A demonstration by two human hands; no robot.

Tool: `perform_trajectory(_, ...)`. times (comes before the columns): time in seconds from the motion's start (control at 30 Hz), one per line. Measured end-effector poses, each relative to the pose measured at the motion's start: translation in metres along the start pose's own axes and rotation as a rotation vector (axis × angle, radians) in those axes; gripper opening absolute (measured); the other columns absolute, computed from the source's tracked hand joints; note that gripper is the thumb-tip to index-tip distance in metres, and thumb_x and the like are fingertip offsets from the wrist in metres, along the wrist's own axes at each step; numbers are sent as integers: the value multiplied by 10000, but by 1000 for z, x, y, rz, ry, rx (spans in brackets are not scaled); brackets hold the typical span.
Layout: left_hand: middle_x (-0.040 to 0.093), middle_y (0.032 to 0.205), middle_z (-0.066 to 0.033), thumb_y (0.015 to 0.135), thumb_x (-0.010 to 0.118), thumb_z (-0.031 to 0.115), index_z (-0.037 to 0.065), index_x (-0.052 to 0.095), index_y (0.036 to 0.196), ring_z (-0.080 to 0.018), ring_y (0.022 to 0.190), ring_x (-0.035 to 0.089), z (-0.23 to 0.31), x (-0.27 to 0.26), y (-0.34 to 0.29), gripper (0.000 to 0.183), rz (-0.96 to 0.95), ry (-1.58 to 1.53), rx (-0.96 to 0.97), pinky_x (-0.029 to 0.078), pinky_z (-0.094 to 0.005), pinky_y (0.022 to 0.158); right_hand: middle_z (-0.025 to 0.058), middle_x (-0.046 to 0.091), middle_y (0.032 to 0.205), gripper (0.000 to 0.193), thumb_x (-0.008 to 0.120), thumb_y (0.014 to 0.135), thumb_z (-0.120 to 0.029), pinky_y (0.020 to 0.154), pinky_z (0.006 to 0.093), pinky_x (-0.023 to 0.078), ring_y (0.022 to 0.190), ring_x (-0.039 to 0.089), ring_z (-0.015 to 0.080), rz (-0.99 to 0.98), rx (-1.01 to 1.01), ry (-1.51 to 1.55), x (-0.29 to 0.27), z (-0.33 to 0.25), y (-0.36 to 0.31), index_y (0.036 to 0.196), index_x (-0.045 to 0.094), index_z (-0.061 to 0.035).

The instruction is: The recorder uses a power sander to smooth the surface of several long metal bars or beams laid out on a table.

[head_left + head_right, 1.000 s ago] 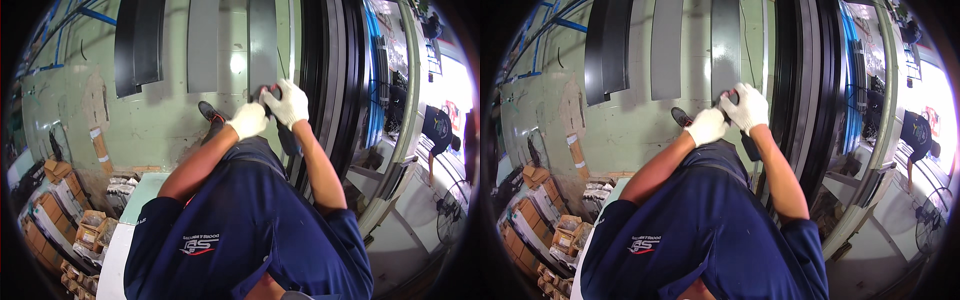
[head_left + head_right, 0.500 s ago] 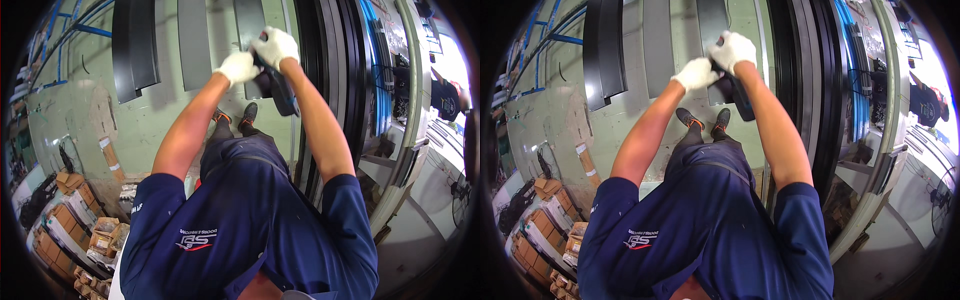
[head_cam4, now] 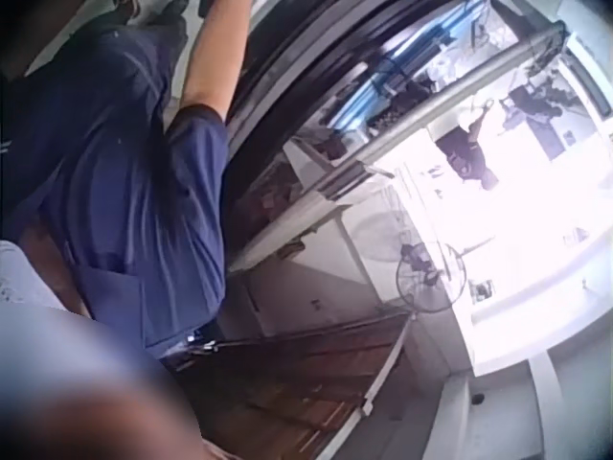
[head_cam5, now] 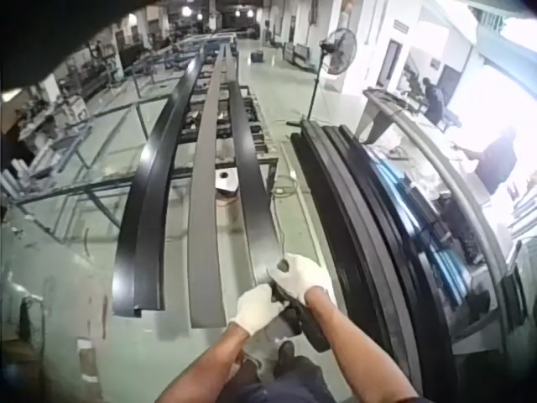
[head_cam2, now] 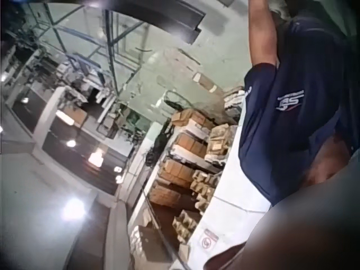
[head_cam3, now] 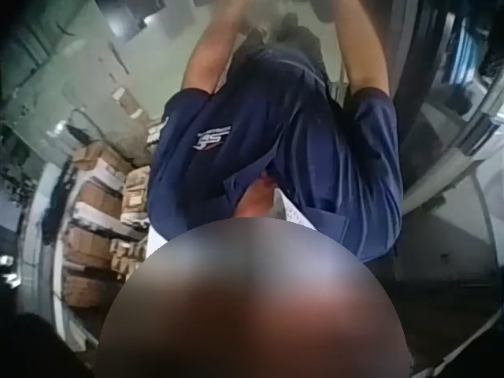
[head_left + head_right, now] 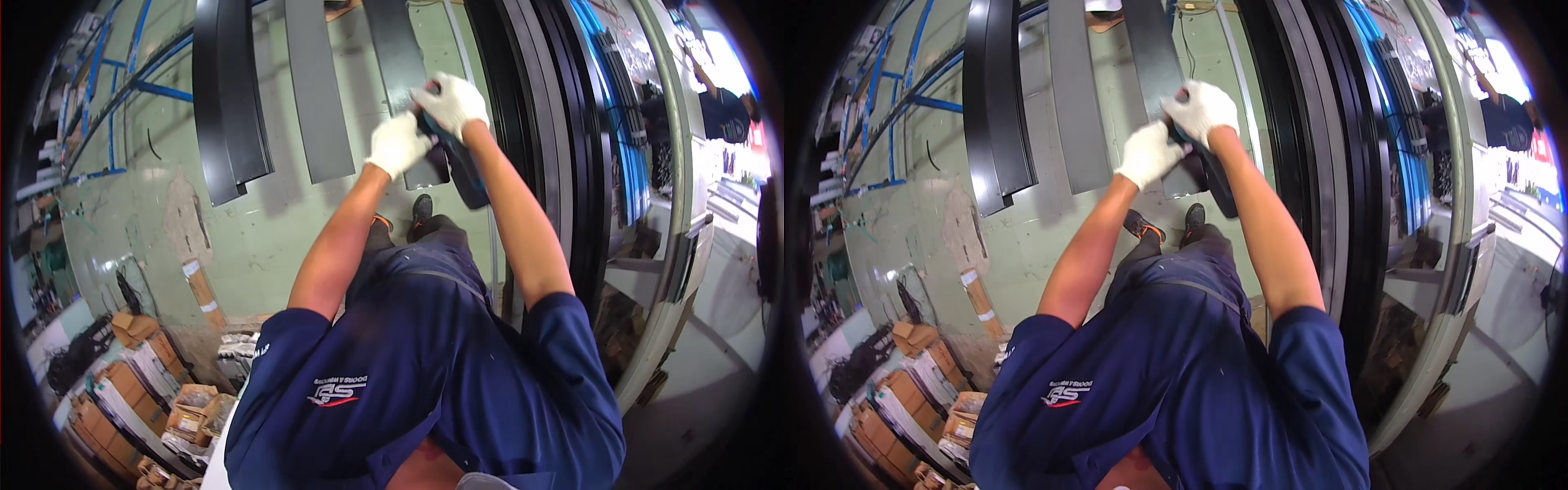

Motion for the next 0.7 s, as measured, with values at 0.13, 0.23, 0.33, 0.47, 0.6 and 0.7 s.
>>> perform_trajectory(0.13, 831, 1153, -280, 979, 812, 510, 82, 584, 1594, -502, 1104, 792, -8, -15, 24, 784, 89, -24, -87, 613, -594, 984, 244, 771, 1422, 764, 777, 998, -669, 1154, 456, 562, 1346, 731, 401, 126, -76, 360, -6, 25, 16, 1442, 752, -49)
perform_trajectory(0.23, 821, 1117, -322, 1005, 784, 519, 72, 499, 1677, -557, 1073, 779, -40, -6, 7, 856, 197, -62, -179, 615, -620, 956, 259, 724, 1385, 790, 779, 1010, -674, 1171, 493, 527, 1355, 660, 443, 98, -262, 108, -11, 30, -39, 1491, 716, -50)
perform_trajectory(0.33, 814, 1101, -336, 1054, 747, 524, 69, 515, 1646, -569, 1057, 776, -21, 14, -9, 782, 189, -87, -229, 611, -633, 949, 238, 760, 1265, 686, 764, 1034, -625, 1062, 521, 578, 1212, 727, 453, 20, -239, 69, -18, 78, -79, 1489, 723, -114)
perform_trajectory(0.47, 821, 1171, -316, 1070, 776, 451, 59, 571, 1578, -545, 1134, 776, 19, 36, -47, 674, 202, -235, -332, 612, -569, 976, 216, 767, 1230, 687, 752, 1035, -625, 985, 533, 609, 1117, 766, 454, -93, -323, 92, -31, 115, -97, 1539, 681, -164)
perform_trajectory(0.6, 833, 1192, -285, 1034, 853, 357, 46, 688, 1471, -486, 1159, 800, 42, 64, -70, 561, 424, -273, -412, 616, -534, 980, 212, 752, 1179, 657, 723, 1051, -637, 915, 525, 622, 1052, 772, 430, -192, -400, 155, -33, 135, -100, 1497, 688, -156)
perform_trajectory(0.7, 837, 1179, -270, 970, 916, 333, 35, 763, 1372, -453, 1129, 811, 55, 63, -73, 523, 549, -218, -488, 614, -522, 977, 210, 768, 1137, 625, 730, 1069, -592, 879, 542, 626, 1013, 781, 422, -199, -446, 241, -39, 157, -103, 1465, 691, -110)
Point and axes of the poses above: each hand's wrist, its own y-axis towards the middle knuckle, its own x-axis out of the palm, z = x × y, the point moved 4 cm from there along y, towards the middle knuckle
